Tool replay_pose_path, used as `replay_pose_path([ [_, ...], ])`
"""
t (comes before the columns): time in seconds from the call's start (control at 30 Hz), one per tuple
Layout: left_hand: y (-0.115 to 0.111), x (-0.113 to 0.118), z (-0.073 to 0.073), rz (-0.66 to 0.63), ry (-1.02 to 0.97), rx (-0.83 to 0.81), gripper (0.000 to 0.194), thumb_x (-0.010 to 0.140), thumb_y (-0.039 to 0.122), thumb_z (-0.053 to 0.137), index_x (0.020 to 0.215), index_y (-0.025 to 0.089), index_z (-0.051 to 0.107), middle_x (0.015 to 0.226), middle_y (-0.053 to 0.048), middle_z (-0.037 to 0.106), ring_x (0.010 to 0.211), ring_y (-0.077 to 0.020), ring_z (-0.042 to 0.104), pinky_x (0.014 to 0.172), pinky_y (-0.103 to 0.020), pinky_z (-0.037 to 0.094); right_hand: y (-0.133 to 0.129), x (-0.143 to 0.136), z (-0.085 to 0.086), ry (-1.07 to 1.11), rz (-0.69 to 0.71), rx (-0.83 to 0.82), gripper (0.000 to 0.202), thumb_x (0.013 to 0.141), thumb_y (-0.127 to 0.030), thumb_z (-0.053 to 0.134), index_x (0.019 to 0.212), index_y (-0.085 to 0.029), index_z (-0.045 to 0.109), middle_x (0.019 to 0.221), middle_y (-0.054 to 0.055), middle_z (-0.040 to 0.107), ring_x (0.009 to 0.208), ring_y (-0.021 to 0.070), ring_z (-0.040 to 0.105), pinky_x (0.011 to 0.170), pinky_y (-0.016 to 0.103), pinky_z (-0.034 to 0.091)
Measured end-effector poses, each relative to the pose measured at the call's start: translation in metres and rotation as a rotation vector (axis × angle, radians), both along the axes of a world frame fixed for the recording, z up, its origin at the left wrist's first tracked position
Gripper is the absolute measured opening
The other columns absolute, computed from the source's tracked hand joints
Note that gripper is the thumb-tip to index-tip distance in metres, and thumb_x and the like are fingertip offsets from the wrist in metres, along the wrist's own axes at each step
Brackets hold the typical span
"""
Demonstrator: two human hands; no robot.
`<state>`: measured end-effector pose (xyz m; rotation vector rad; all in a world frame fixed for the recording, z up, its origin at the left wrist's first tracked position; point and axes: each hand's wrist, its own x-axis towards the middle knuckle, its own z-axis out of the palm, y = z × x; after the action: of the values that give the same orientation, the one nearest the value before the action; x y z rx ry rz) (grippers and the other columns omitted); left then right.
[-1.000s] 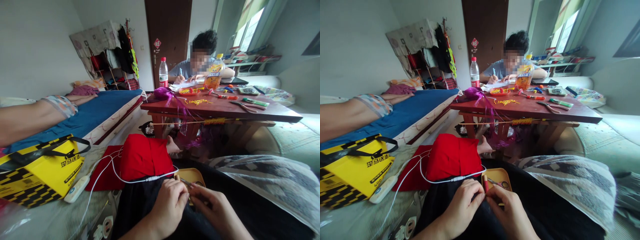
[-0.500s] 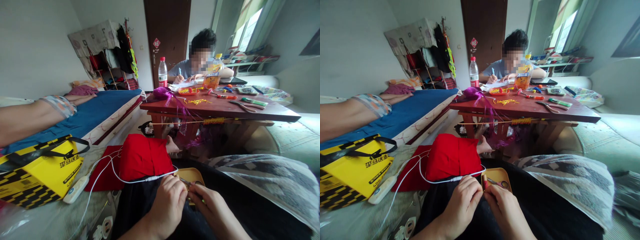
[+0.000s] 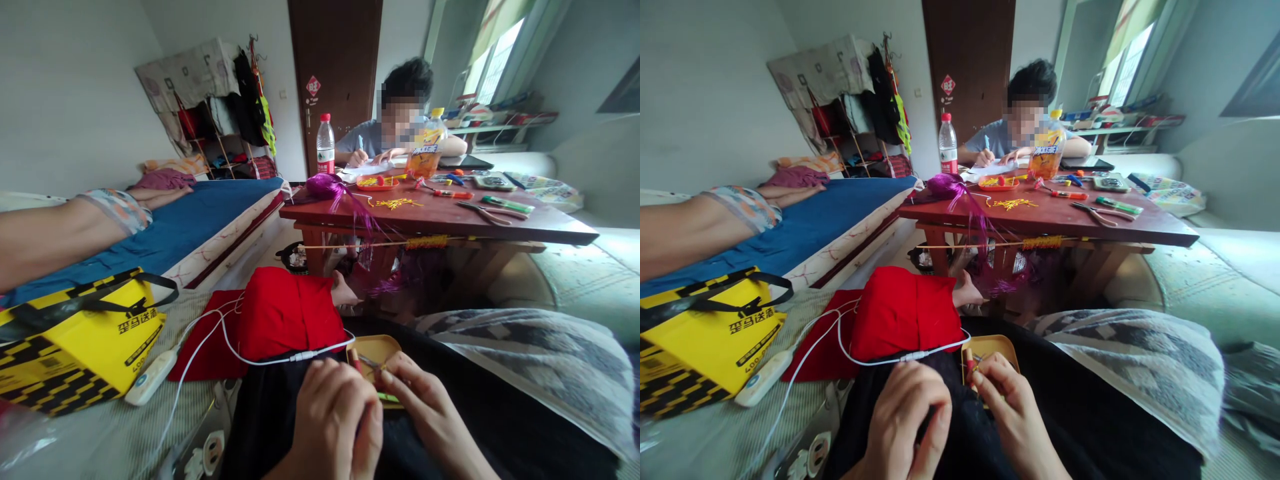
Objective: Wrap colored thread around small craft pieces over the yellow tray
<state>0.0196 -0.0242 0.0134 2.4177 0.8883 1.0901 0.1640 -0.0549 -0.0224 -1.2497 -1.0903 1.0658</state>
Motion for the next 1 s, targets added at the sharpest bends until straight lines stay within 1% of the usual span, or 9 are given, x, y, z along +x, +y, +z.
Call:
replay_pose_path([
  [0.1, -0.001, 0.005, -0.010, -0.109, -0.092, -0.556, 0.020, 0.084, 0.029, 0.045, 0.071, 0.017, 0.055, 0.063, -0.001, 0.054, 0.065, -0.0152, 0.051, 0.065, -0.027, 0.040, 0.000, -0.003, 0.000, 0.203, 0.000, -0.032, 0.028, 0.074, -0.043, 0.061, 0.062, -0.018, 0.058, 0.066, -0.001, 0.047, 0.065, 0.0141, 0.047, 0.063, 0.024, 0.042],
  [0.2, 0.004, 0.014, -0.023, -0.188, -0.342, -1.085, 0.028, 0.081, 0.043, 0.052, 0.080, 0.015, 0.058, 0.072, -0.002, 0.055, 0.074, -0.0151, 0.052, 0.071, -0.026, 0.041, 0.000, -0.008, -0.004, 0.334, 0.002, -0.059, 0.024, 0.071, -0.041, 0.066, 0.065, -0.018, 0.064, 0.068, -0.001, 0.051, 0.067, 0.0138, 0.049, 0.064, 0.023, 0.043],
  [0.33, 0.006, 0.021, -0.031, -0.229, -0.522, -1.238, 0.036, 0.072, 0.048, 0.062, 0.066, 0.014, 0.055, 0.061, 0.003, 0.043, 0.061, -0.0099, 0.042, 0.064, -0.023, 0.037, -0.003, -0.015, -0.005, 0.555, -0.018, -0.149, 0.021, 0.068, -0.039, 0.069, 0.067, -0.018, 0.067, 0.066, 0.000, 0.054, 0.060, 0.0126, 0.049, 0.054, 0.021, 0.042],
  [0.47, -0.001, 0.018, -0.025, -0.215, -0.460, -1.020, 0.035, 0.077, 0.047, 0.057, 0.063, 0.016, 0.051, 0.060, 0.003, 0.042, 0.061, -0.0111, 0.042, 0.063, -0.024, 0.037, -0.006, -0.020, 0.001, 0.704, 0.001, -0.171, 0.019, 0.066, -0.037, 0.071, 0.065, -0.018, 0.067, 0.065, 0.002, 0.058, 0.065, 0.0148, 0.054, 0.066, 0.025, 0.045],
  [0.63, -0.006, 0.014, -0.019, -0.153, -0.190, -0.294, 0.031, 0.087, 0.035, 0.043, 0.061, 0.018, 0.048, 0.061, -0.002, 0.053, 0.062, -0.0146, 0.049, 0.062, -0.026, 0.040, -0.007, -0.022, 0.000, 0.823, 0.063, -0.196, 0.016, 0.065, -0.034, 0.072, 0.068, -0.019, 0.067, 0.063, -0.001, 0.057, 0.060, 0.0112, 0.054, 0.061, 0.020, 0.045],
  [0.7, -0.005, 0.013, -0.020, -0.188, -0.147, -0.145, 0.033, 0.089, 0.033, 0.039, 0.062, 0.018, 0.050, 0.062, -0.004, 0.056, 0.062, -0.0151, 0.051, 0.060, -0.026, 0.040, -0.006, -0.020, -0.002, 0.797, 0.064, -0.188, 0.019, 0.065, -0.036, 0.072, 0.068, -0.019, 0.066, 0.063, -0.001, 0.057, 0.058, 0.0110, 0.053, 0.059, 0.020, 0.045],
  [0.77, -0.002, 0.013, -0.023, -0.186, -0.128, -0.176, 0.033, 0.090, 0.034, 0.038, 0.065, 0.018, 0.053, 0.065, -0.005, 0.060, 0.065, -0.0155, 0.054, 0.061, -0.026, 0.042, -0.005, -0.017, 0.000, 0.658, 0.038, -0.129, 0.023, 0.066, -0.041, 0.070, 0.068, -0.019, 0.064, 0.064, 0.000, 0.057, 0.061, 0.0132, 0.055, 0.059, 0.023, 0.047],
  [0.87, 0.000, 0.010, -0.021, -0.153, -0.059, -0.293, 0.026, 0.088, 0.038, 0.043, 0.080, 0.018, 0.058, 0.074, -0.005, 0.064, 0.069, -0.0164, 0.058, 0.064, -0.026, 0.045, -0.005, -0.008, 0.007, 0.251, -0.060, 0.013, 0.024, 0.075, -0.043, 0.061, 0.069, -0.019, 0.061, 0.065, 0.001, 0.056, 0.054, 0.0122, 0.052, 0.049, 0.020, 0.044],
  [1.0, -0.002, -0.003, 0.001, -0.212, -0.072, -0.071, 0.021, 0.086, 0.035, 0.046, 0.080, 0.019, 0.059, 0.062, -0.001, 0.060, 0.057, -0.0136, 0.054, 0.059, -0.024, 0.042, -0.009, 0.004, 0.011, -0.322, -0.209, 0.243, 0.014, 0.083, -0.032, 0.052, 0.083, -0.023, 0.063, 0.064, 0.000, 0.062, 0.044, 0.0099, 0.052, 0.042, 0.019, 0.042],
])
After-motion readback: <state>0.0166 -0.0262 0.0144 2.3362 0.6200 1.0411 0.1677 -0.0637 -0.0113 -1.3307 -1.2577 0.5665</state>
